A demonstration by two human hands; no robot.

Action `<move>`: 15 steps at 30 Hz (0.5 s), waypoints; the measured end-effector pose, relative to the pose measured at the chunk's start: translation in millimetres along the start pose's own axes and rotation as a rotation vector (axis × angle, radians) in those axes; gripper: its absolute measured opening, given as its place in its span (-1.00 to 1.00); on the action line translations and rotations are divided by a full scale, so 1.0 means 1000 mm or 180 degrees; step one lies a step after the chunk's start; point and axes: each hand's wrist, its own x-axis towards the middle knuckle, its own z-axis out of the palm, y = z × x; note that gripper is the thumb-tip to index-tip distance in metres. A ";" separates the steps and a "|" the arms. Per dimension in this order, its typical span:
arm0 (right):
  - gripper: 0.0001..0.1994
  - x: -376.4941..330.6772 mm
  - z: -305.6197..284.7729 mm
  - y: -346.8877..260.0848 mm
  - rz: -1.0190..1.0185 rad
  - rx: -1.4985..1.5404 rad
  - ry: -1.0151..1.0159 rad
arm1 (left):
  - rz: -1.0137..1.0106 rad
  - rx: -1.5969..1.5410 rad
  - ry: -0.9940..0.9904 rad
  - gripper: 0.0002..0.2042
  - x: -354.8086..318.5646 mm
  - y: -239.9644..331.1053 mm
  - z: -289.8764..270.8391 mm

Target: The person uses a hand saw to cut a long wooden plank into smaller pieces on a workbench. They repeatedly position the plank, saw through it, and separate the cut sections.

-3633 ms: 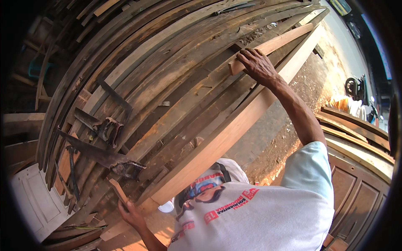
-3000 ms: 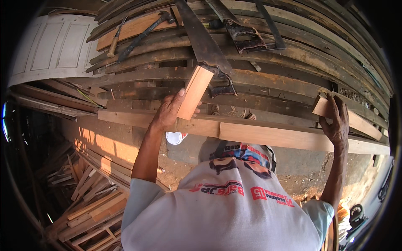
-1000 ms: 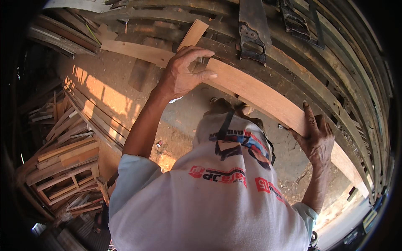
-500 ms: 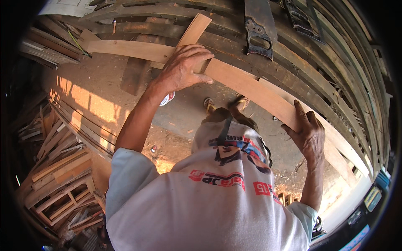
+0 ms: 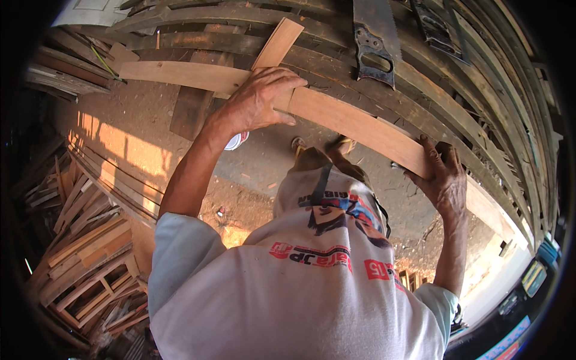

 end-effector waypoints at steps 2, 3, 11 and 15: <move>0.01 0.003 0.002 0.001 -0.0014 -0.0008 -0.0007 | -0.0006 -0.0020 -0.0047 -0.14 0.001 0.001 -0.001; 0.01 0.003 0.002 0.002 -0.0027 -0.0041 0.0012 | -0.0038 -0.0052 -0.0014 -0.15 0.001 0.001 0.000; -0.01 0.008 0.001 0.000 0.0009 -0.0072 0.0018 | -0.0235 -0.0213 -0.0124 -0.23 0.008 0.014 -0.007; -0.01 0.010 -0.003 -0.004 0.0087 0.0044 -0.0077 | -0.0193 -0.0136 -0.0079 -0.24 0.008 0.011 -0.006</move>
